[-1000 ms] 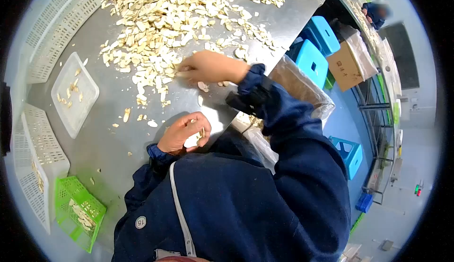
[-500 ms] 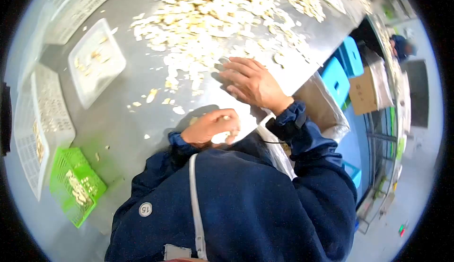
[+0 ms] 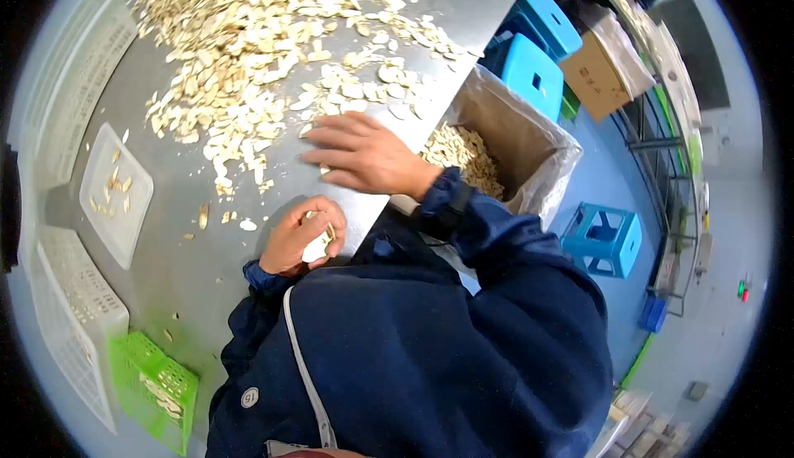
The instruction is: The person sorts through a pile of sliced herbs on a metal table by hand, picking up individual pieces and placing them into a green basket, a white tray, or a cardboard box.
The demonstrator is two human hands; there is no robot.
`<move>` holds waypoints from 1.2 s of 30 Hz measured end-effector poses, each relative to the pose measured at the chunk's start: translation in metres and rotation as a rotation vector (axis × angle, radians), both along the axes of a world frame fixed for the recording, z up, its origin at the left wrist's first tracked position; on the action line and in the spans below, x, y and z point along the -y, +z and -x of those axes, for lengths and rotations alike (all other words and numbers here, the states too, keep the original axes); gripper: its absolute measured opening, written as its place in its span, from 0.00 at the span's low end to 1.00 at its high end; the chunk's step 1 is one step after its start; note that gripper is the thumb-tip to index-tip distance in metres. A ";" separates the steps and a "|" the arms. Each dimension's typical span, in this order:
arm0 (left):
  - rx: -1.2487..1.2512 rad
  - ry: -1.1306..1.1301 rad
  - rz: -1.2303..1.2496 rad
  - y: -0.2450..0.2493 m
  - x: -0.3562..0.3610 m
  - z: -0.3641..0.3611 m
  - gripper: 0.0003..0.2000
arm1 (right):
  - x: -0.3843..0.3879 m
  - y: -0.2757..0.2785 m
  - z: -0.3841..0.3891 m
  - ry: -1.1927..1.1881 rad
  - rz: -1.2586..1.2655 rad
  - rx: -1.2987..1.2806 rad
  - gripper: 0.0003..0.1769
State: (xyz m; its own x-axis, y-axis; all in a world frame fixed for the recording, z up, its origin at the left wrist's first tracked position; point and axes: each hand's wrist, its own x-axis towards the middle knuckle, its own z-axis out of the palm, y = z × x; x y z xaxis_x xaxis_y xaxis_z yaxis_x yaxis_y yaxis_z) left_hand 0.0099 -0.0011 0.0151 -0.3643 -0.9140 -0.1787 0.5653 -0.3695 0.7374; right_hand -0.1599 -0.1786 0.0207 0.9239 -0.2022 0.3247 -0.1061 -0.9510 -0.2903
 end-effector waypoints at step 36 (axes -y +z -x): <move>0.024 -0.006 0.062 0.000 0.003 0.000 0.13 | 0.076 0.012 0.109 -0.797 0.268 -0.305 0.22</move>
State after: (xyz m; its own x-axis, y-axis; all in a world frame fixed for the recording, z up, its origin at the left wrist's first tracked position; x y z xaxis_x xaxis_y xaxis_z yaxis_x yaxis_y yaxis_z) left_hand 0.0100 -0.0041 0.0153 -0.3664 -0.9212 -0.1311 0.5448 -0.3266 0.7723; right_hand -0.2691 -0.2550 0.0326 0.5954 -0.7736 0.2167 -0.8006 -0.5939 0.0796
